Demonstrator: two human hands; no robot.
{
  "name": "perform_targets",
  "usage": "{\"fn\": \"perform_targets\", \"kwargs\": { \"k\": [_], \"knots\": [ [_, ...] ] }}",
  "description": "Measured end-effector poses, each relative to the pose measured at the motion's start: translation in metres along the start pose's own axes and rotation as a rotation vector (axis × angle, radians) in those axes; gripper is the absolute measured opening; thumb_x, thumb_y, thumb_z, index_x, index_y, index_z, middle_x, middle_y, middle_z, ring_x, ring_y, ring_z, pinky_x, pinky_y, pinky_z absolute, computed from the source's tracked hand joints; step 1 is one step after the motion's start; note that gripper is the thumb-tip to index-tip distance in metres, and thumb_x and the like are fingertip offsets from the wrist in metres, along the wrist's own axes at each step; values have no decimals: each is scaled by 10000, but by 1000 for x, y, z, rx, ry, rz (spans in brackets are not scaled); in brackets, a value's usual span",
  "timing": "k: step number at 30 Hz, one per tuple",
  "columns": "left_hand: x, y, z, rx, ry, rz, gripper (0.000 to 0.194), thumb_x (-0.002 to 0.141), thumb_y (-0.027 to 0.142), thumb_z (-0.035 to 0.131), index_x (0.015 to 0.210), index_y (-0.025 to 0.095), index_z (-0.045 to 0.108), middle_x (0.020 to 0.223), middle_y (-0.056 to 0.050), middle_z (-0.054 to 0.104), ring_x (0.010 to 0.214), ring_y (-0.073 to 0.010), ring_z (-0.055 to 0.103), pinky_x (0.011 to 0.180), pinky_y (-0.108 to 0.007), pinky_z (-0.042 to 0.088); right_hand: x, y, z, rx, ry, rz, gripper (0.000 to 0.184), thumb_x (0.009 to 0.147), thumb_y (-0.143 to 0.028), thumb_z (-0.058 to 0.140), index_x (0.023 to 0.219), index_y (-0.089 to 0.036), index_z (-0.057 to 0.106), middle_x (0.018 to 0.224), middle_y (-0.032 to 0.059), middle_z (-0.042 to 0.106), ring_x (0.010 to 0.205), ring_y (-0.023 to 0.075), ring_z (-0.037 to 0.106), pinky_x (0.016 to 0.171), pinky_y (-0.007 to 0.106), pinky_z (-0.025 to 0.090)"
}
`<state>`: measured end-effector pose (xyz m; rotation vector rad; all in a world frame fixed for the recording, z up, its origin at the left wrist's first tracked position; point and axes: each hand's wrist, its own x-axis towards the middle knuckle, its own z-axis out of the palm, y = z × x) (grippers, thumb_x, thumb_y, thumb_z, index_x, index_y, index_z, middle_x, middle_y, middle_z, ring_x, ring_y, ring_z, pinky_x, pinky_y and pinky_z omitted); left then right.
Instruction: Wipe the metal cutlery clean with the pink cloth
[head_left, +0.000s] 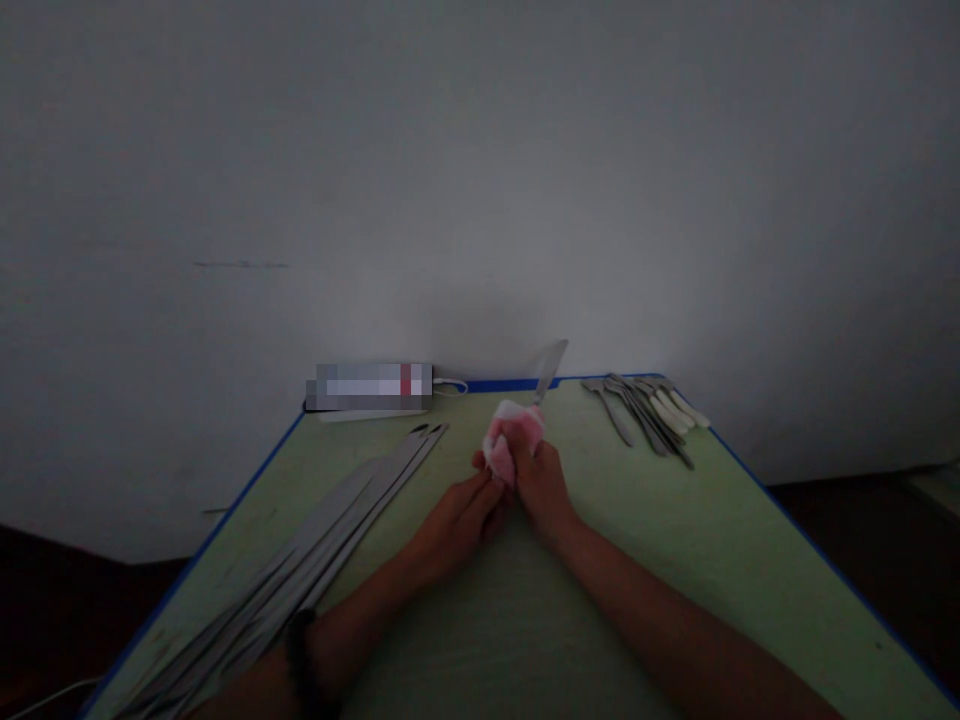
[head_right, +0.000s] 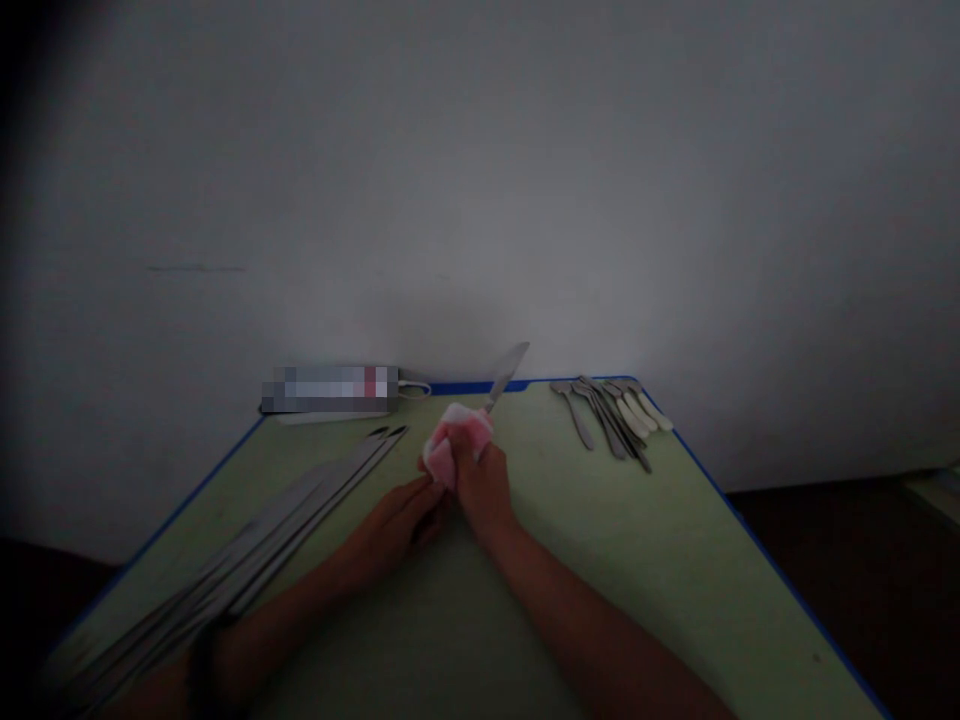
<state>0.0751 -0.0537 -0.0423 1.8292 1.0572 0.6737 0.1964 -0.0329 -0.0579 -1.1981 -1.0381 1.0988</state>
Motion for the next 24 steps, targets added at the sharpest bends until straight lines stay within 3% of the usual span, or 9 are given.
{"fn": "perform_targets", "kwargs": {
  "k": [2,6,10,13,17,20,24],
  "knots": [
    [1,-1,0,16,3,-44,402,884,419,241,636,175,444,556,25,456,513,-108,423,510,-225,341,0,3,0,-13,-3,-21,488,733,-574,466,718,-119,643,585,56,630,541,149,573,471,230,400],
    [1,0,-1,148,27,9,386,877,412,295,620,168,449,570,30,467,521,-100,421,510,-219,313,7,8,-3,46,1,-20,473,726,-567,478,748,-126,646,560,43,622,554,153,583,487,232,412],
    [-6,2,0,222,-132,83,396,884,399,299,580,169,408,504,56,368,465,-78,369,470,-205,262,26,7,-13,235,47,17,446,738,-542,480,748,-123,632,557,50,625,527,158,593,490,247,444],
    [-12,3,1,314,-240,183,403,882,371,314,537,169,362,481,67,263,424,-63,300,457,-206,225,45,2,-27,530,111,20,348,760,-470,498,770,-137,596,600,40,640,553,153,609,568,285,496],
    [-13,5,2,382,-150,215,328,859,341,362,591,167,437,557,43,399,532,-93,410,534,-216,293,60,-1,-39,748,141,29,258,772,-396,515,766,-141,556,634,35,645,607,145,622,669,322,516],
    [-9,6,2,248,-47,78,300,889,350,294,734,174,480,633,25,483,586,-115,467,559,-224,340,52,-2,-33,609,123,9,328,760,-455,518,771,-131,573,657,60,654,606,160,622,621,309,509],
    [-3,2,3,89,22,-2,319,907,383,242,778,183,455,617,36,474,553,-118,461,563,-234,367,26,-3,-18,143,-6,-31,457,740,-560,481,726,-126,621,606,65,640,560,163,596,500,247,446]
  ]
}}
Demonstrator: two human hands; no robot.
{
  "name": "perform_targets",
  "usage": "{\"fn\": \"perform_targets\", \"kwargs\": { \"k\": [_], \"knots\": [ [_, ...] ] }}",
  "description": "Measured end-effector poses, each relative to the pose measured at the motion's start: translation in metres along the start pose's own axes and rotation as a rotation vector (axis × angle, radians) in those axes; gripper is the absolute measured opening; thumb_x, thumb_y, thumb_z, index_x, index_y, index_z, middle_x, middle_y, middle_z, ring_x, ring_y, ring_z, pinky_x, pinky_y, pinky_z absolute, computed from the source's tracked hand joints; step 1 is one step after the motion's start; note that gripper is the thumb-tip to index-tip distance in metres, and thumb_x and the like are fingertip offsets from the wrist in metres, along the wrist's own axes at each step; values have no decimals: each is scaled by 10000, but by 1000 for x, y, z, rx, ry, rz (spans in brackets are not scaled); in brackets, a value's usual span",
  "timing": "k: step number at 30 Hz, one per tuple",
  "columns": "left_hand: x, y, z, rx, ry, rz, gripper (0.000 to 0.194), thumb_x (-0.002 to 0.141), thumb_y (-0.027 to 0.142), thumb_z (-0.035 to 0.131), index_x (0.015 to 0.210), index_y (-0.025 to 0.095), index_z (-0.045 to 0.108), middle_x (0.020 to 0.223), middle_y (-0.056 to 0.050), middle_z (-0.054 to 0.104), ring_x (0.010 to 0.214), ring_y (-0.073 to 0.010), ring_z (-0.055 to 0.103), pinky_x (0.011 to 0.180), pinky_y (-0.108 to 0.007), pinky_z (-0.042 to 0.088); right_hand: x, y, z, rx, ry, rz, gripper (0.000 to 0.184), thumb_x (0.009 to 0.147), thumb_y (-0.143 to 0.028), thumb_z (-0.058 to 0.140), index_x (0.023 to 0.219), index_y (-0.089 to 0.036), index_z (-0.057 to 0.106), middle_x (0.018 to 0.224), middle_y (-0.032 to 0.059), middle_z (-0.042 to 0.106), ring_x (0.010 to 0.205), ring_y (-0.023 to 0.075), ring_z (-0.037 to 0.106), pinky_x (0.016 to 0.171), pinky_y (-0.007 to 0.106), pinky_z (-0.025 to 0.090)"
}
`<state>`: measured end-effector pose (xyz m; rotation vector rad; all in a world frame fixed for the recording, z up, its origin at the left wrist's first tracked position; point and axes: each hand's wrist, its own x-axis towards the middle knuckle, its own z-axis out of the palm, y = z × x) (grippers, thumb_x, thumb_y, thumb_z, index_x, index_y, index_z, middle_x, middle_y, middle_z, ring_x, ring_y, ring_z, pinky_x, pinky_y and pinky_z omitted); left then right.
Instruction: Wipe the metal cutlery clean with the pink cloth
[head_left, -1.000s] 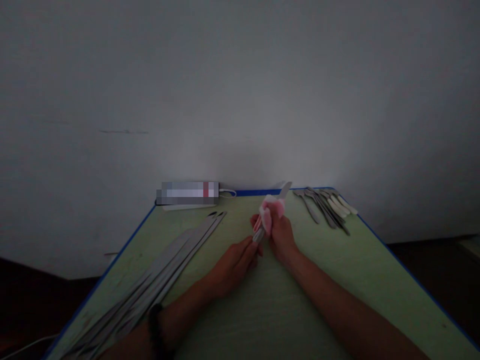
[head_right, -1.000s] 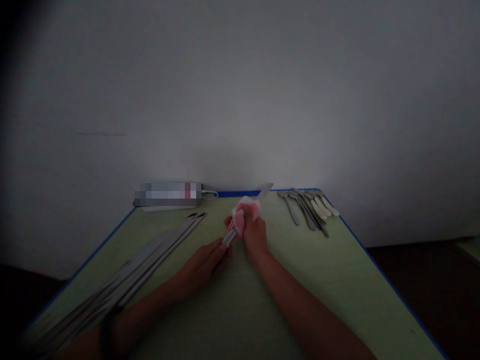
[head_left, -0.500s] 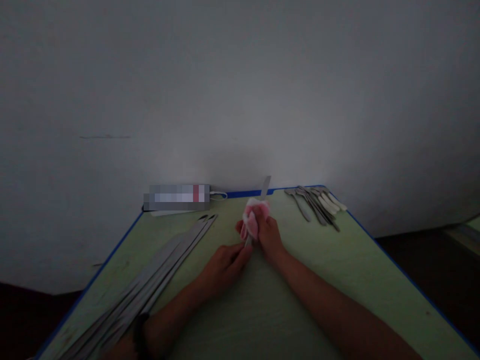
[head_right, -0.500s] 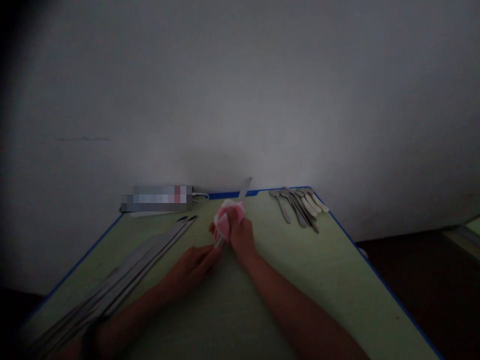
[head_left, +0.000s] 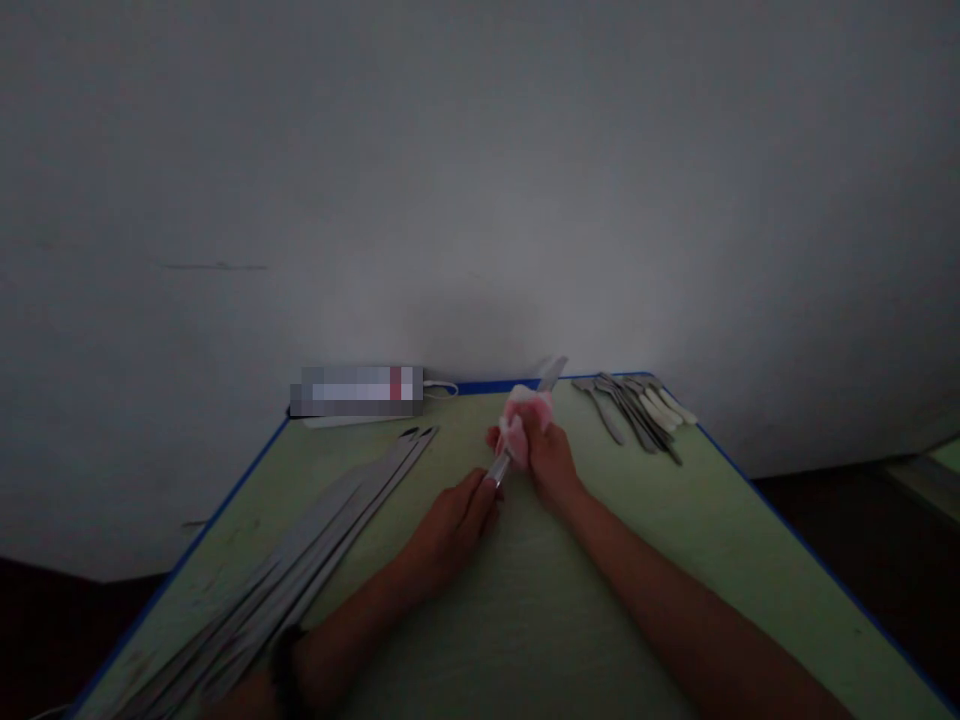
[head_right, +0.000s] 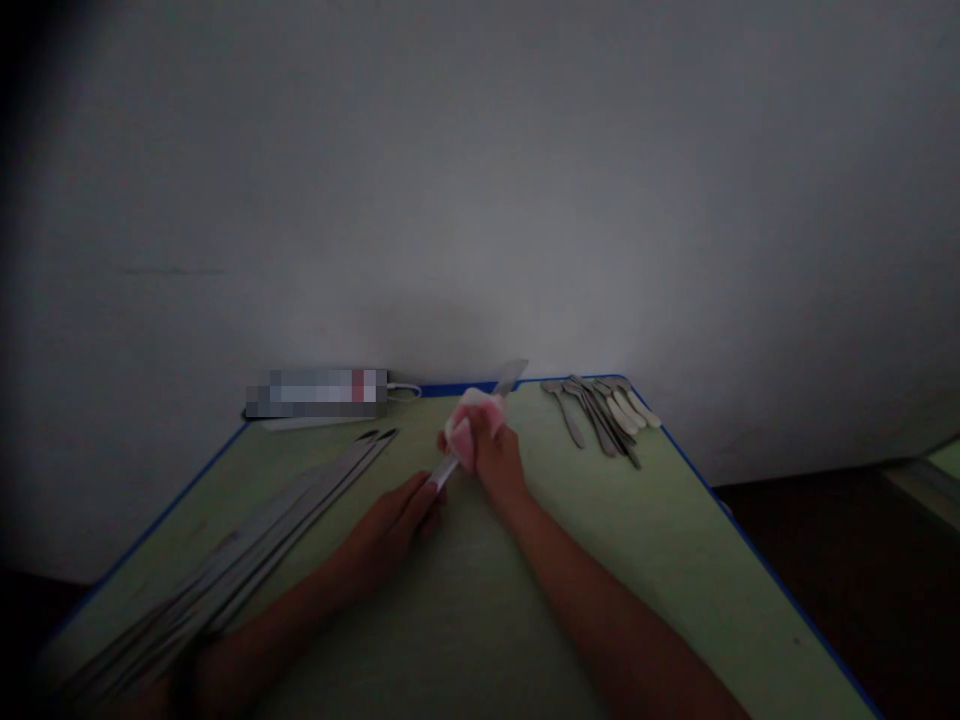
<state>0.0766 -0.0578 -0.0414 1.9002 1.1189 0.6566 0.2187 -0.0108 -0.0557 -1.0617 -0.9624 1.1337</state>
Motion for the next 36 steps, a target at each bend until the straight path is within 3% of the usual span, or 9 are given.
{"fn": "perform_targets", "kwargs": {
  "k": [3,7,13,18,23,29,36],
  "knots": [
    [2,-3,1,-46,6,11,304,904,392,256,766,189,433,600,43,458,546,-117,442,572,-237,370,-13,1,7,-212,-52,-53,480,736,-577,471,713,-127,636,587,43,622,561,149,572,483,225,406],
    [3,-3,1,-39,14,-17,295,900,396,265,791,185,439,597,42,459,526,-113,424,529,-229,353,-16,3,9,-260,-37,-64,490,735,-586,464,677,-130,632,557,30,594,543,139,551,469,218,384],
    [-6,1,0,204,-115,146,275,885,333,301,720,176,455,601,32,452,544,-110,429,532,-228,313,-4,1,5,175,-13,94,508,747,-593,435,744,-121,624,600,69,629,554,165,591,530,267,455],
    [-16,6,2,373,-218,280,243,858,311,351,679,177,446,626,16,466,577,-119,431,592,-244,333,12,-6,-6,600,4,175,527,758,-625,345,720,-163,595,715,76,657,690,188,623,658,328,492],
    [-12,13,-1,178,-199,135,305,897,335,277,718,180,469,608,28,497,559,-116,453,546,-227,327,17,-9,-10,674,10,140,397,780,-522,405,788,-185,615,742,28,644,659,134,587,642,261,485],
    [-7,8,1,81,-52,1,346,892,382,284,656,183,441,528,47,462,497,-110,440,508,-227,314,24,-3,-1,705,22,118,94,759,-279,536,735,-201,584,701,-22,627,694,106,578,725,232,473],
    [-4,4,3,47,8,-50,357,884,400,283,645,185,437,508,44,461,487,-116,449,506,-234,321,12,-11,-5,688,-188,220,311,763,-474,496,806,-187,608,820,15,662,812,161,599,726,293,486]
  ]
}}
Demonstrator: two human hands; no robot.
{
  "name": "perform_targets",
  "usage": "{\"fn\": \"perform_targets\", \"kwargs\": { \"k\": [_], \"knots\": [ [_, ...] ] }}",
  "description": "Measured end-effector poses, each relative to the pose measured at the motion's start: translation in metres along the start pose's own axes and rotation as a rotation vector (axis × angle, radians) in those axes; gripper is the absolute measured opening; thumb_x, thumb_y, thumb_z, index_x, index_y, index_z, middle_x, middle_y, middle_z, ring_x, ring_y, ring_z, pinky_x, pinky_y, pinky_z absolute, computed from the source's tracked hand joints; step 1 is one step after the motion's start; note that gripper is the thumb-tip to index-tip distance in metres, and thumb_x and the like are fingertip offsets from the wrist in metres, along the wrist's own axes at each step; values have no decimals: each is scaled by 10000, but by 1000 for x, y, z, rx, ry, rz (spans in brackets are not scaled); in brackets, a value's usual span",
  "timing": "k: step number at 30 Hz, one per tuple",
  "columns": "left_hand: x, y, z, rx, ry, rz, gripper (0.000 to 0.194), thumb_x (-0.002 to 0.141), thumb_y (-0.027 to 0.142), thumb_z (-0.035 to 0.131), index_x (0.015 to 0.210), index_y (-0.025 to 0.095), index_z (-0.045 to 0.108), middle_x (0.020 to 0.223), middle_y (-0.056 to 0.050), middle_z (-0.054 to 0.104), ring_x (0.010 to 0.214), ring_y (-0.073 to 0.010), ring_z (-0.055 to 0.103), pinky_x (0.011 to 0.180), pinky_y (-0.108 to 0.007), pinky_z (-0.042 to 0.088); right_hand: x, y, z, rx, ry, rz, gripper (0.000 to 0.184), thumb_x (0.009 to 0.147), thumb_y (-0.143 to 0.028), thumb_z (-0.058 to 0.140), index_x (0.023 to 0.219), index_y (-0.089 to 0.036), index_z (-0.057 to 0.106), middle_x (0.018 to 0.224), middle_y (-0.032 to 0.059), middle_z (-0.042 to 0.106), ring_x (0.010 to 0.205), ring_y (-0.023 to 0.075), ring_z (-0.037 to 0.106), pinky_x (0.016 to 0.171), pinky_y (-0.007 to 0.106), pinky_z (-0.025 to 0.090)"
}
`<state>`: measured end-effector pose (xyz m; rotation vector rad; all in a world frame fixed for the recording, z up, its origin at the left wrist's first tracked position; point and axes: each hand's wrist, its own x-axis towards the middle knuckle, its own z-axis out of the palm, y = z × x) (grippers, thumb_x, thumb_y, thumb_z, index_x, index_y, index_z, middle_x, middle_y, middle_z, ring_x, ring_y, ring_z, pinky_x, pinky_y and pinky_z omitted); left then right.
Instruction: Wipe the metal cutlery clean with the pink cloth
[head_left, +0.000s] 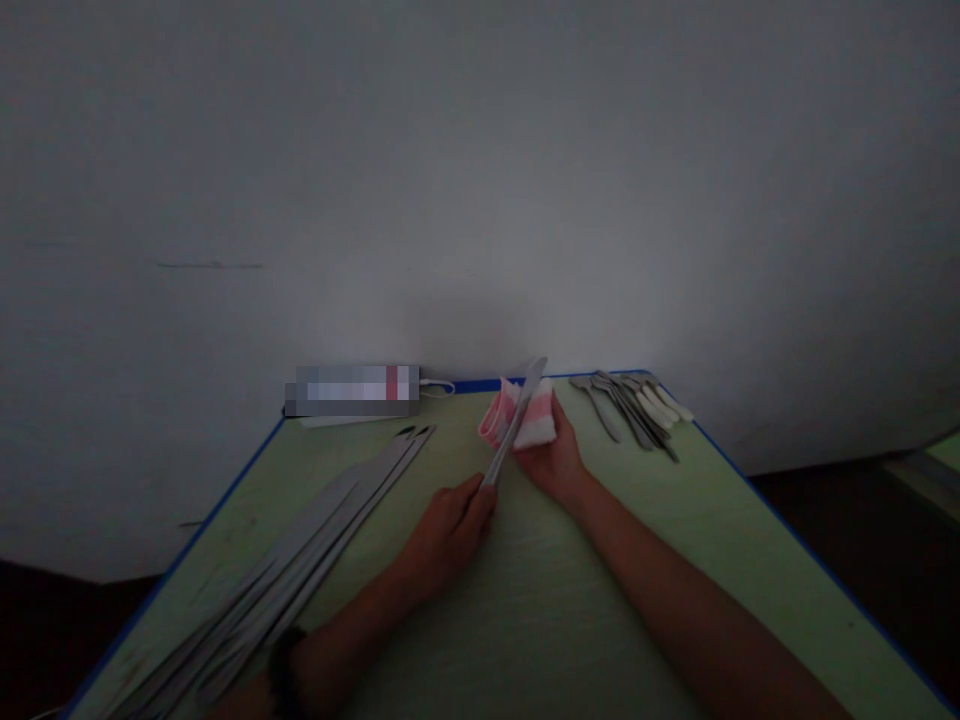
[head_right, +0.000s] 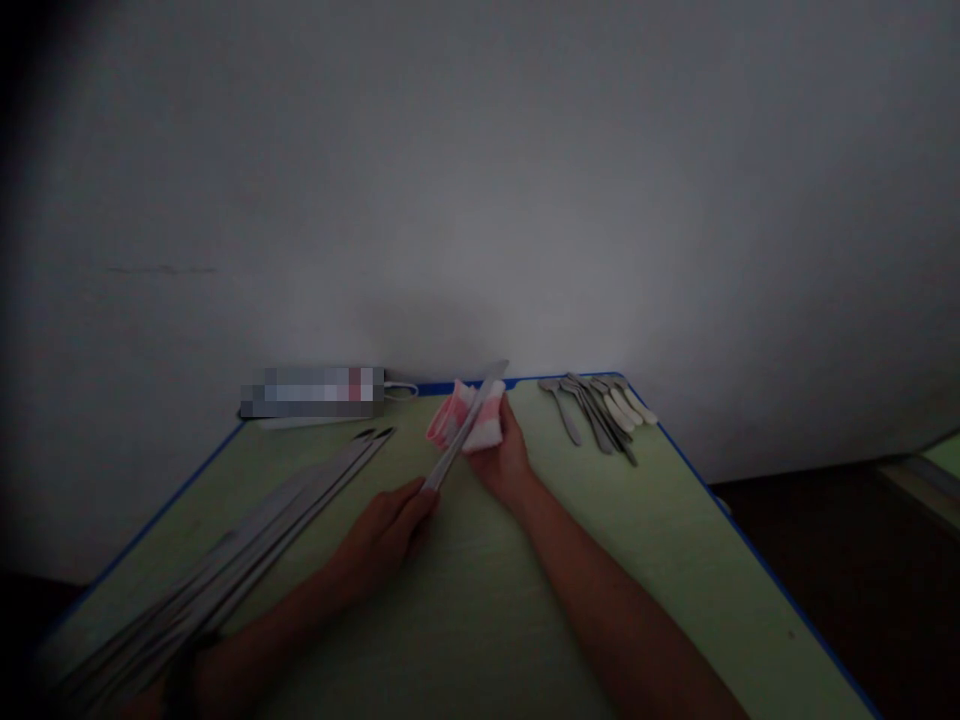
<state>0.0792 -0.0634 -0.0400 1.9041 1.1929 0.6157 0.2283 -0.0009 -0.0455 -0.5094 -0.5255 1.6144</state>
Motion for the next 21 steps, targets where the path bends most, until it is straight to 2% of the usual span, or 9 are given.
{"fn": "perform_targets", "kwargs": {
  "k": [4,7,10,13,18,21],
  "knots": [
    [1,1,-1,-19,12,8,334,878,389,290,656,186,435,533,41,468,490,-116,453,504,-237,323,-5,6,0,-175,-79,11,291,688,-441,611,776,-164,608,767,13,649,688,131,573,644,247,457],
    [2,1,-1,2,-9,22,325,877,376,277,662,189,432,538,36,472,492,-118,456,512,-239,331,-5,13,-4,-329,-80,25,265,606,-375,697,677,-141,595,612,-17,601,544,88,499,555,209,404],
    [3,0,-1,81,-26,36,305,874,359,280,683,189,445,545,32,478,499,-122,455,517,-241,327,-5,17,-6,-410,-52,11,271,606,-384,692,669,-140,591,579,-30,583,508,76,468,516,198,374],
    [2,1,0,143,-26,59,293,878,354,288,707,189,459,556,32,486,511,-124,455,518,-236,316,-5,18,-6,-404,-31,-43,274,671,-422,630,679,-152,583,587,-30,584,513,82,485,517,201,384],
    [-3,2,1,186,-129,143,317,885,363,292,683,190,464,602,17,516,548,-128,467,535,-230,327,2,15,-7,-240,74,-129,277,732,-443,561,682,-171,546,534,-36,554,451,91,481,479,221,416],
    [-3,3,1,163,-119,130,318,887,366,292,684,189,461,597,19,509,544,-126,461,530,-230,326,5,13,-7,-198,50,-130,272,747,-439,548,693,-173,535,520,-35,544,440,91,478,494,231,438]
  ]
}}
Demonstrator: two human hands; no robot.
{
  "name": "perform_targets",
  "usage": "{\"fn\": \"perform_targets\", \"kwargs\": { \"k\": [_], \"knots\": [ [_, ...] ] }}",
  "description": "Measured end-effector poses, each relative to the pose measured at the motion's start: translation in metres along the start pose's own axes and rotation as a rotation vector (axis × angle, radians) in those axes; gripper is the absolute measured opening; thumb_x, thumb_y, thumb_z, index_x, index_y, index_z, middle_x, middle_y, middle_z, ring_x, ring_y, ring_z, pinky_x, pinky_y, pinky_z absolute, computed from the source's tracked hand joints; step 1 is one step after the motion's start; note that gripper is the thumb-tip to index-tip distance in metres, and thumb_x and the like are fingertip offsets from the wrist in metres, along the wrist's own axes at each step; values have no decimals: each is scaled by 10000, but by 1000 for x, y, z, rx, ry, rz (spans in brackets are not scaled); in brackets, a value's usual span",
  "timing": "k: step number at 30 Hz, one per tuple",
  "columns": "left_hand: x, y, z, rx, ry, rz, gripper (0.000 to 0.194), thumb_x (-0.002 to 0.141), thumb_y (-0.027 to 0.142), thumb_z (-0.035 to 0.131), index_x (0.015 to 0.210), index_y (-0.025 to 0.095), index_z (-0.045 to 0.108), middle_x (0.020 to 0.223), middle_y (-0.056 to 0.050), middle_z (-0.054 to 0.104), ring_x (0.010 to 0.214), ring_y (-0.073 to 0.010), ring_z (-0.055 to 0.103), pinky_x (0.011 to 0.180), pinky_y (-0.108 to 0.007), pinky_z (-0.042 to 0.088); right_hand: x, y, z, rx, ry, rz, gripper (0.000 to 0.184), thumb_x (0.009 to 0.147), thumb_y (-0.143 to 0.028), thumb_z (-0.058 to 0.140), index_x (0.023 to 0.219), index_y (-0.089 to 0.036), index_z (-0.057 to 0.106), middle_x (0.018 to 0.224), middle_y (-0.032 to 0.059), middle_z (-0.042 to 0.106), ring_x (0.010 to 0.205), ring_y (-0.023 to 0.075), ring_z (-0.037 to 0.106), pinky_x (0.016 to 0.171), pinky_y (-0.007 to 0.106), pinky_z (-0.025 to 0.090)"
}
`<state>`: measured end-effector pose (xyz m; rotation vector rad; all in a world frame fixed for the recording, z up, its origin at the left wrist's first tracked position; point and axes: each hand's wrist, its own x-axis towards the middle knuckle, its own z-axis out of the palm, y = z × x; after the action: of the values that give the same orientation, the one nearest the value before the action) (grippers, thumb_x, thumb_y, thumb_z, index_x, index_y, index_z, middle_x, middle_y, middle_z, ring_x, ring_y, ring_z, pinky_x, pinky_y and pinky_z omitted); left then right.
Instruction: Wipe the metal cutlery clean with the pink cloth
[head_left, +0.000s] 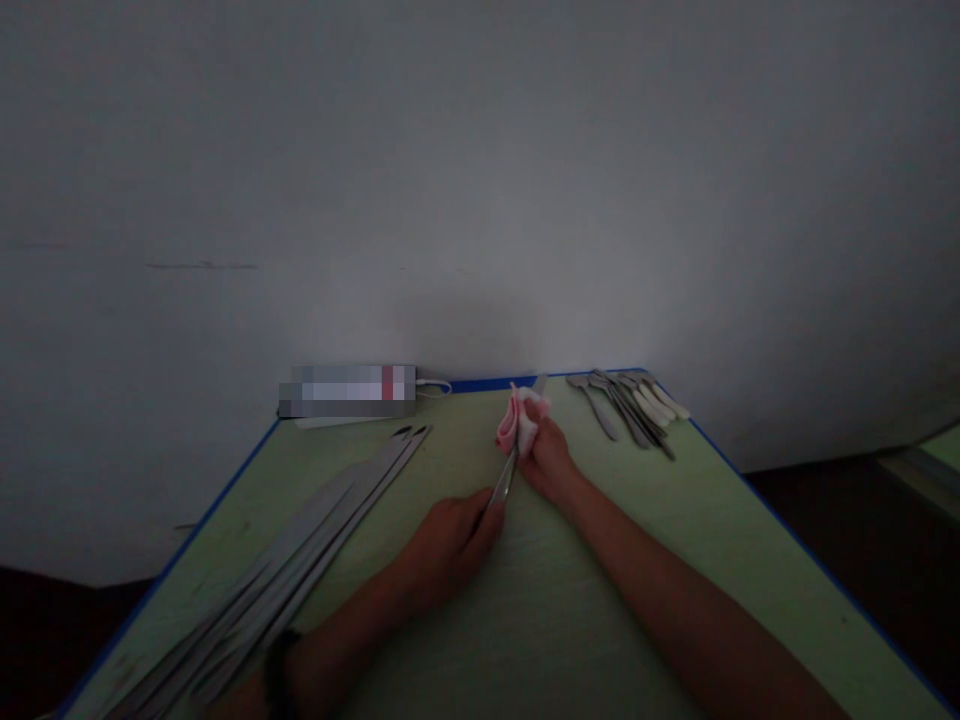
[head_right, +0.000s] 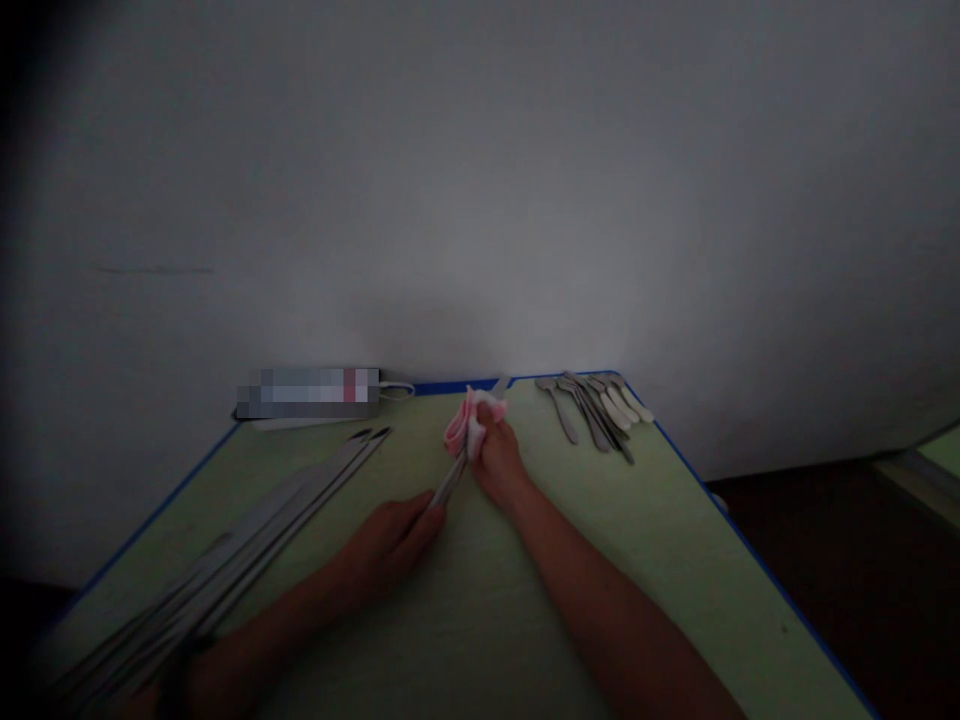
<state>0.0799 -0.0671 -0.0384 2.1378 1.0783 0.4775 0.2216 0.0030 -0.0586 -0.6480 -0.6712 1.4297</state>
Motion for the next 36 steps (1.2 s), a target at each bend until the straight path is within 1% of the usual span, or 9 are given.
{"fn": "perform_targets", "kwargs": {
  "k": [5,9,14,17,21,25,29,33,36],
  "knots": [
    [5,-2,-1,-151,79,-112,347,895,399,272,666,188,424,542,44,451,486,-109,425,490,-224,317,-4,-4,3,26,-95,124,304,775,-470,485,749,-175,558,558,-21,578,492,114,528,521,243,447],
    [8,-5,0,-256,125,-140,365,893,432,272,664,187,416,535,52,436,482,-101,423,497,-220,334,-9,-9,6,76,-122,171,301,772,-450,443,804,-179,570,656,3,619,652,158,589,602,276,467],
    [8,-8,2,-312,154,-171,358,886,450,270,734,182,453,526,57,439,466,-106,428,473,-217,342,-12,-8,7,-16,-274,206,227,693,-327,596,838,-153,575,758,28,637,720,153,575,665,269,444],
    [8,-6,1,-259,135,-160,345,886,430,282,833,171,504,490,63,456,460,-112,452,497,-219,358,-12,-3,6,-61,-225,150,205,678,-287,647,821,-164,567,707,-8,610,637,110,536,614,230,423],
    [9,-2,-3,-186,140,-162,363,877,431,296,878,167,545,451,67,467,446,-116,469,506,-217,361,-13,-1,7,-64,-154,95,220,699,-345,631,815,-165,576,682,-26,584,604,84,501,579,204,400],
    [9,1,-3,-92,182,-185,377,861,444,327,727,174,552,435,55,486,431,-115,483,505,-214,358,-13,-3,9,-64,-87,82,268,670,-387,648,808,-168,580,692,-24,583,612,86,495,574,207,388],
    [9,-1,-1,-54,205,-176,408,842,453,372,560,178,477,425,42,483,419,-111,483,498,-209,355,-12,4,5,-147,-81,75,308,650,-431,650,760,-152,582,663,-13,565,599,89,481,563,208,376],
    [9,-2,0,-103,249,-192,430,848,471,352,572,175,498,432,35,495,424,-114,483,487,-207,354,-14,17,0,-350,-62,72,351,637,-470,642,741,-138,596,609,-1,548,559,98,459,524,218,359],
    [9,-1,-2,-116,265,-214,449,848,489,341,587,170,518,440,31,500,423,-114,479,469,-205,341,-17,21,0,-397,-67,59,364,651,-483,621,746,-132,610,592,4,545,540,97,445,502,219,347]
  ]
}}
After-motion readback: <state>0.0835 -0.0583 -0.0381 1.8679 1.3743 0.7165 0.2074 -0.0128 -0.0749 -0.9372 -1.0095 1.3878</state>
